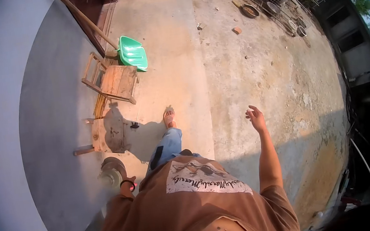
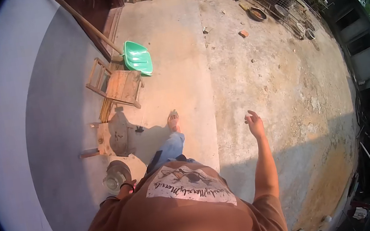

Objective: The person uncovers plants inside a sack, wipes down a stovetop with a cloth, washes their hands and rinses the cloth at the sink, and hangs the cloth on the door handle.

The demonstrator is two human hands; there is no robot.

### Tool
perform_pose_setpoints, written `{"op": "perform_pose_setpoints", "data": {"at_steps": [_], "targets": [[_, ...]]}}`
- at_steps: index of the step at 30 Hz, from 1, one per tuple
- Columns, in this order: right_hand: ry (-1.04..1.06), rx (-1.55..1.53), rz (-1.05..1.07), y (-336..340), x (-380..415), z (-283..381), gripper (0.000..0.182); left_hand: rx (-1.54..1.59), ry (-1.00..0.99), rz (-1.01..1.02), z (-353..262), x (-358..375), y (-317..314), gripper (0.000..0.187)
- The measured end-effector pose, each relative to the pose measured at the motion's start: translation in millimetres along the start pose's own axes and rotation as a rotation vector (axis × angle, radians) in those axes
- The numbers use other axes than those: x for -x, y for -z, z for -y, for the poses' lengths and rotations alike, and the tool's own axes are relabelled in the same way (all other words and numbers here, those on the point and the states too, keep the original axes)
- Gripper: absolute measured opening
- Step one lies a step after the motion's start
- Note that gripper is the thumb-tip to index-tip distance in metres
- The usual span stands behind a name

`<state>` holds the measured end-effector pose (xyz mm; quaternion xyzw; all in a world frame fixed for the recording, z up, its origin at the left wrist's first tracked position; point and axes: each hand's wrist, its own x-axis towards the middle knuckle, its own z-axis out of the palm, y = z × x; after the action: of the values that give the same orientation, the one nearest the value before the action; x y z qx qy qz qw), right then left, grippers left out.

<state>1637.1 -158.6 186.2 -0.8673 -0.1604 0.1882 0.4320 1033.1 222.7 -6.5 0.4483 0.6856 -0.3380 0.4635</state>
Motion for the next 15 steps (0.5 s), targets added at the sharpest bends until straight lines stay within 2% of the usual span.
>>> {"op": "perform_pose_setpoints", "data": {"at_steps": [2,3,4,6,8,9,10,11,13,15], "targets": [[-0.101,-0.094,0.154,-35,-48,26,0.042,0.182,-0.09,0.022,-57,-17,2,0.048],[-0.153,-0.031,0.208,-49,-68,26,0.044,0.275,-0.124,0.032,-82,-22,5,0.047],[-0.229,0.056,0.263,-60,-84,16,0.046,-0.003,-0.22,-0.014,-152,64,33,0.045],[-0.282,0.26,0.368,-75,-113,-36,0.051,0.138,-0.265,0.025,-235,29,50,0.044],[-0.569,0.161,0.416,-75,-120,-11,0.047,0.041,-0.44,-0.064,-330,29,79,0.042],[-0.65,0.09,0.407,-74,-123,-23,0.047,0.009,-0.561,-0.149,-377,30,92,0.04],[-0.725,0.013,0.394,-73,-128,-34,0.046,0.096,-0.617,-0.124,-419,17,101,0.04],[-0.751,0.027,0.376,-72,-132,-28,0.044,0.186,-0.682,-0.101,-461,4,114,0.039],[-0.806,0.063,0.386,-65,-148,-12,0.041,0.218,-0.754,-0.144,-551,61,143,0.038],[-0.875,0.097,0.431,-56,-177,-2,0.039,0.134,-0.826,-0.154,-627,81,173,0.037]]}}
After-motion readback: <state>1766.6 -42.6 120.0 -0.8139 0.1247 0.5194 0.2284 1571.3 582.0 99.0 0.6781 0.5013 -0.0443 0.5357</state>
